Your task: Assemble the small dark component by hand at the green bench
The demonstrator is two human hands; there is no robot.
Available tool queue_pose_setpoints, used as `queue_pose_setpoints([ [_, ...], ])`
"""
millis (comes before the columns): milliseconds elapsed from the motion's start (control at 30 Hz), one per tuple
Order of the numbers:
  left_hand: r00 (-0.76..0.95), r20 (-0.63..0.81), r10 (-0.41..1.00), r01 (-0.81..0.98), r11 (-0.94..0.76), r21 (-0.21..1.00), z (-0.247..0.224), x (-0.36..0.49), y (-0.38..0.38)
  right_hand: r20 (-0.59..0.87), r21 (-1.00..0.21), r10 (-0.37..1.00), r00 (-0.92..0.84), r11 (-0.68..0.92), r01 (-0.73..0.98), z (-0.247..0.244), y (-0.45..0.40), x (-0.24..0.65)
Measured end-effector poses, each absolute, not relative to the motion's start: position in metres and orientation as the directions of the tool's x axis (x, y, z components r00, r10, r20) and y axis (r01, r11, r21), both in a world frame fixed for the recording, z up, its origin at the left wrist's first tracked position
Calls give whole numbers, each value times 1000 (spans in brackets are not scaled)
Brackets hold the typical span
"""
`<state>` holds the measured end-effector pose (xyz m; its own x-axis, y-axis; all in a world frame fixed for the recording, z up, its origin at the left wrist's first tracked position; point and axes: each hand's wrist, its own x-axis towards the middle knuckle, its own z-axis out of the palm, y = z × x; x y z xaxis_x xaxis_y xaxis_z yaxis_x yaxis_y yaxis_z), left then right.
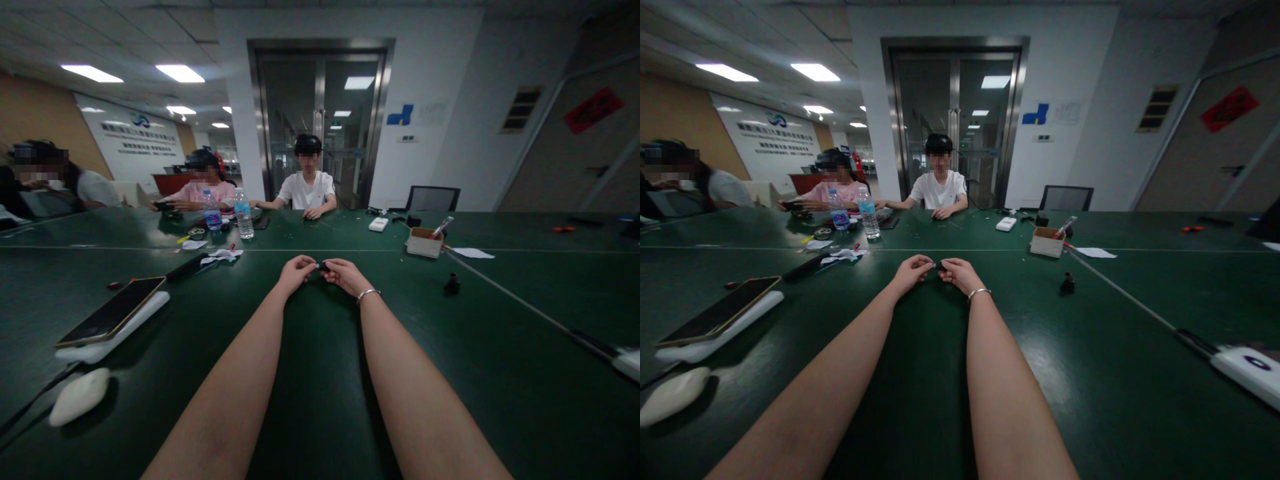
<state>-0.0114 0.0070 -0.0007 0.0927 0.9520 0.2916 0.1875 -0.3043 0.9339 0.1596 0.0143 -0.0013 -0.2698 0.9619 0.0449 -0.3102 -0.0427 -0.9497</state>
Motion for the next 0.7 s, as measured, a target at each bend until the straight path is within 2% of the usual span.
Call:
queue_pose_setpoints([
  [500, 72, 175, 982, 145, -184, 972, 1, -9, 8, 48, -954, 961, -273, -37, -297, 1, 11, 160],
  [700, 64, 214, 975, 161, -222, 962, -1, -9, 8, 39, -955, 966, -256, -40, -294, 2, 10, 159],
])
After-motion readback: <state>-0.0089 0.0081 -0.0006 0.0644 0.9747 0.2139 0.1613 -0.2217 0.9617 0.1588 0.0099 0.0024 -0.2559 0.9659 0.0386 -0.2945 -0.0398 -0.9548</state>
